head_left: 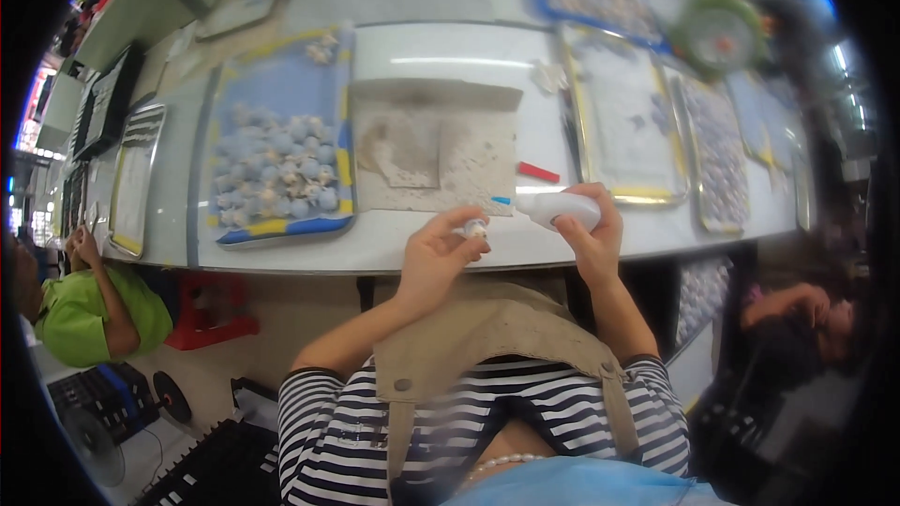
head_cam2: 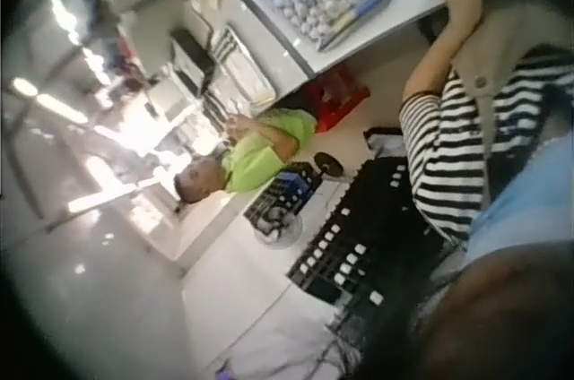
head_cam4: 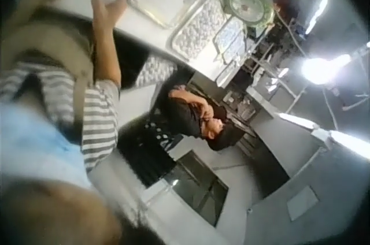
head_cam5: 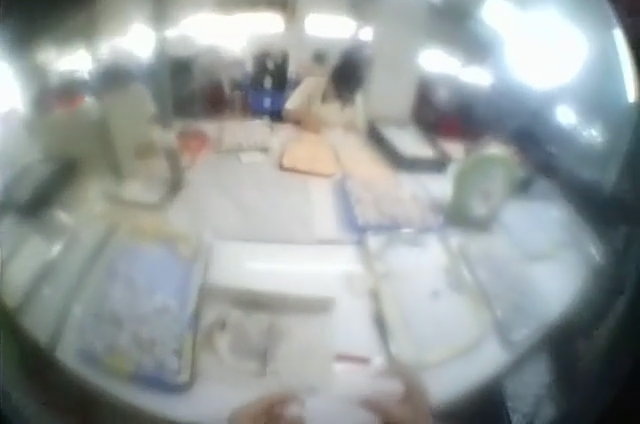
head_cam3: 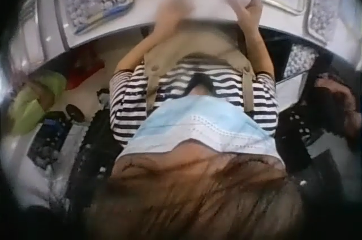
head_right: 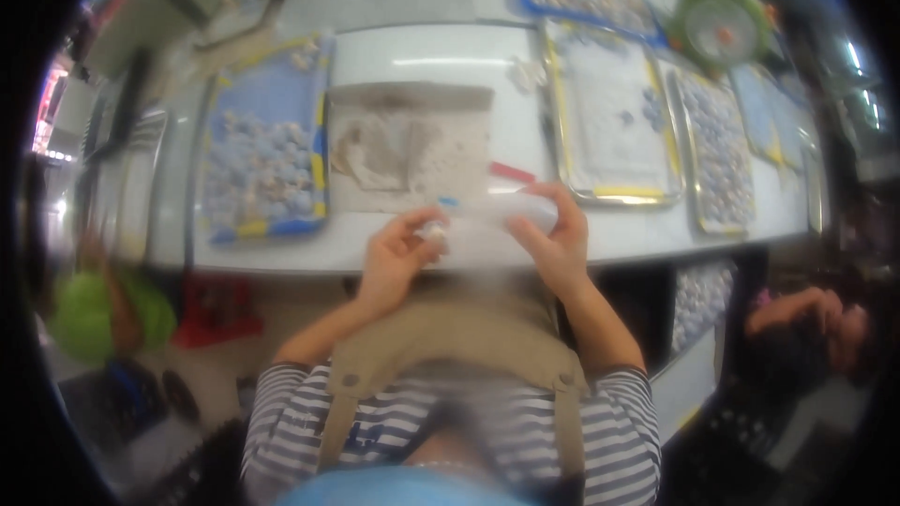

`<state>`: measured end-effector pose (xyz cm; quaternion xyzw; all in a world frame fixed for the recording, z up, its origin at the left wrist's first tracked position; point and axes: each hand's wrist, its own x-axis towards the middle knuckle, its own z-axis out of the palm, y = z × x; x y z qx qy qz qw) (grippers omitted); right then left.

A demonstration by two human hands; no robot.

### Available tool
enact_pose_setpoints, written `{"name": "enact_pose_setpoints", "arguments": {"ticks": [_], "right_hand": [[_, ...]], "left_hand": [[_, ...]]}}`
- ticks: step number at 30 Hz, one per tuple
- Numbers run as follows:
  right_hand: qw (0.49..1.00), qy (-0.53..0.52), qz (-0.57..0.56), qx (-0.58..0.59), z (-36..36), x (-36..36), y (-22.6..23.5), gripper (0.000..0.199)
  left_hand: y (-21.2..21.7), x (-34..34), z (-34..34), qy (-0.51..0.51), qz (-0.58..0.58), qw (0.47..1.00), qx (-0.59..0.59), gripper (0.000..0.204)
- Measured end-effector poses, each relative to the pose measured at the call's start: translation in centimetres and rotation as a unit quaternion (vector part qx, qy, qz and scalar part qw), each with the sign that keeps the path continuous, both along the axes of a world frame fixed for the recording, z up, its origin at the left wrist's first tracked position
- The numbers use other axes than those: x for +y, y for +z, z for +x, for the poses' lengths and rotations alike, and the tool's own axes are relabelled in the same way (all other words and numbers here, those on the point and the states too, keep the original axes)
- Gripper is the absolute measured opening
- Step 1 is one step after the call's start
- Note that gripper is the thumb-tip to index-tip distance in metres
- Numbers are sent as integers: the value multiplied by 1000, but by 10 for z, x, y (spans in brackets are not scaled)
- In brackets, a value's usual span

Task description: The person applies adhesive to small craft figurines using a squeeze bottle, presses the parts together by hand, and places the items onto a tray.

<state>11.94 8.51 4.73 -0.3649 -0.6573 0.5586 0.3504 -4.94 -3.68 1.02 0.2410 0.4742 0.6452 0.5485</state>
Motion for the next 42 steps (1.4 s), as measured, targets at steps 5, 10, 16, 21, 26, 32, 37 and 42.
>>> {"name": "enact_pose_setpoints", "arguments": {"ticks": [5,10,16,21,26,32,37,42], "right_hand": [[987,10,153,-49,22,-10,2,21],[959,12,270,-80,28,-13,2,26],[944,43,302,-124,20,-17,11,27],[937,50,323,-123,14,-21,11,27],[945,42,304,-116,17,-23,8,26],[956,12,281,-81,23,-18,3,24],[955,11,287,-74,17,3,8,23],[958,14,276,-79,18,7,8,22]], "left_hand": [[-4,4,8,-21,-38,999,32,35],[-8,0,20,-17,-27,999,32,35],[-4,-5,17,-24,-44,997,62,36],[-9,-8,16,-17,-25,998,47,36],[-10,-10,20,-15,-13,999,41,35],[-12,-7,26,-12,-13,1000,9,32],[-2,13,20,-17,-14,1000,-2,32],[2,16,21,-4,-36,999,-10,30]]}}
